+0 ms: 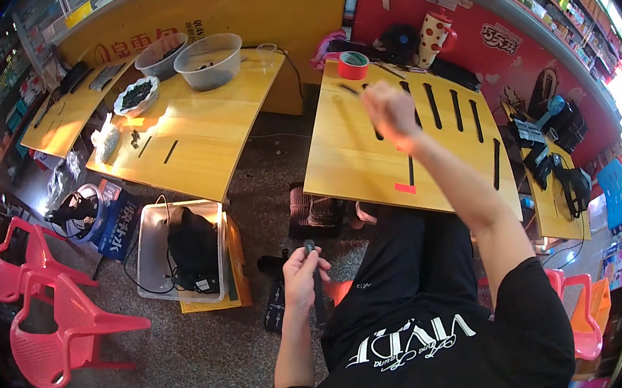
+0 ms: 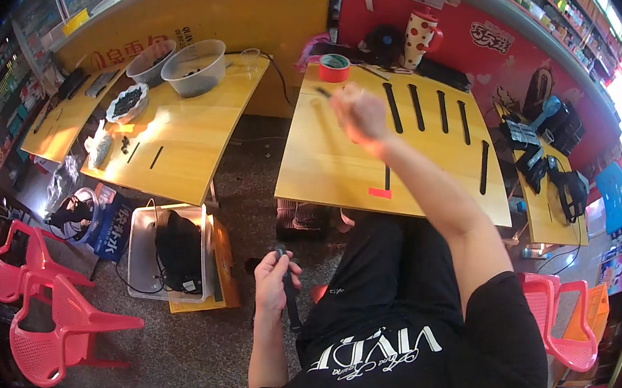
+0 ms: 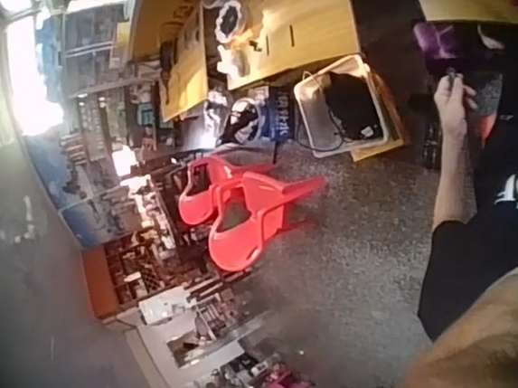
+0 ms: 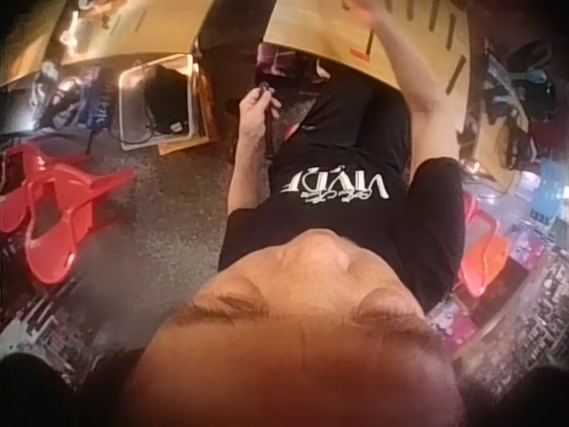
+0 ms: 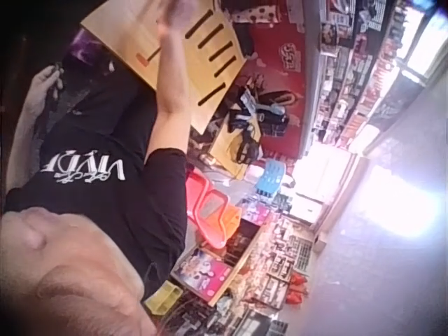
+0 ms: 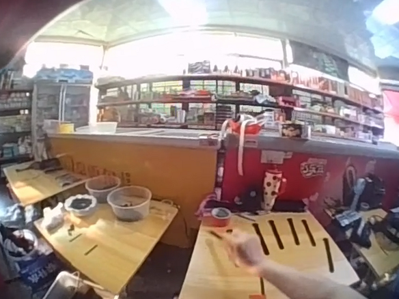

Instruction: The recorder is assembling and organizing black textile straps by placing them onto a horizontal template strip on a wooden table.

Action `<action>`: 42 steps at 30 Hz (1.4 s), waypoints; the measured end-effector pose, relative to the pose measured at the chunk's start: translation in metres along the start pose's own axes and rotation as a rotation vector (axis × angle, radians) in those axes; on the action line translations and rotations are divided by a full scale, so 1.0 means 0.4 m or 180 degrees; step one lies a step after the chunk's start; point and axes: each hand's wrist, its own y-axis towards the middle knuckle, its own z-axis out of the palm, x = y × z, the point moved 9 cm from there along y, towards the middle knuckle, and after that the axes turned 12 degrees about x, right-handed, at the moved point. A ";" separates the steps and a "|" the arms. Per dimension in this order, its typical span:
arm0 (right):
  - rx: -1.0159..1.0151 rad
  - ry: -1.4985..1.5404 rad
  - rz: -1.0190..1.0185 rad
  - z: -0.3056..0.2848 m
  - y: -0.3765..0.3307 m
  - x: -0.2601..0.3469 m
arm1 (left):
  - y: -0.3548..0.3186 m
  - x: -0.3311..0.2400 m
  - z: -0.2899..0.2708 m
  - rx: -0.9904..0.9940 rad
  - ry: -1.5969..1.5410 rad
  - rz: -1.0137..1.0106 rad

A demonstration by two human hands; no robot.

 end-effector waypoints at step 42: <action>0.0044 0.1629 0.0793 -0.466 -0.686 0.039 | 0.004 0.007 0.670 0.1748 0.1053 -0.0463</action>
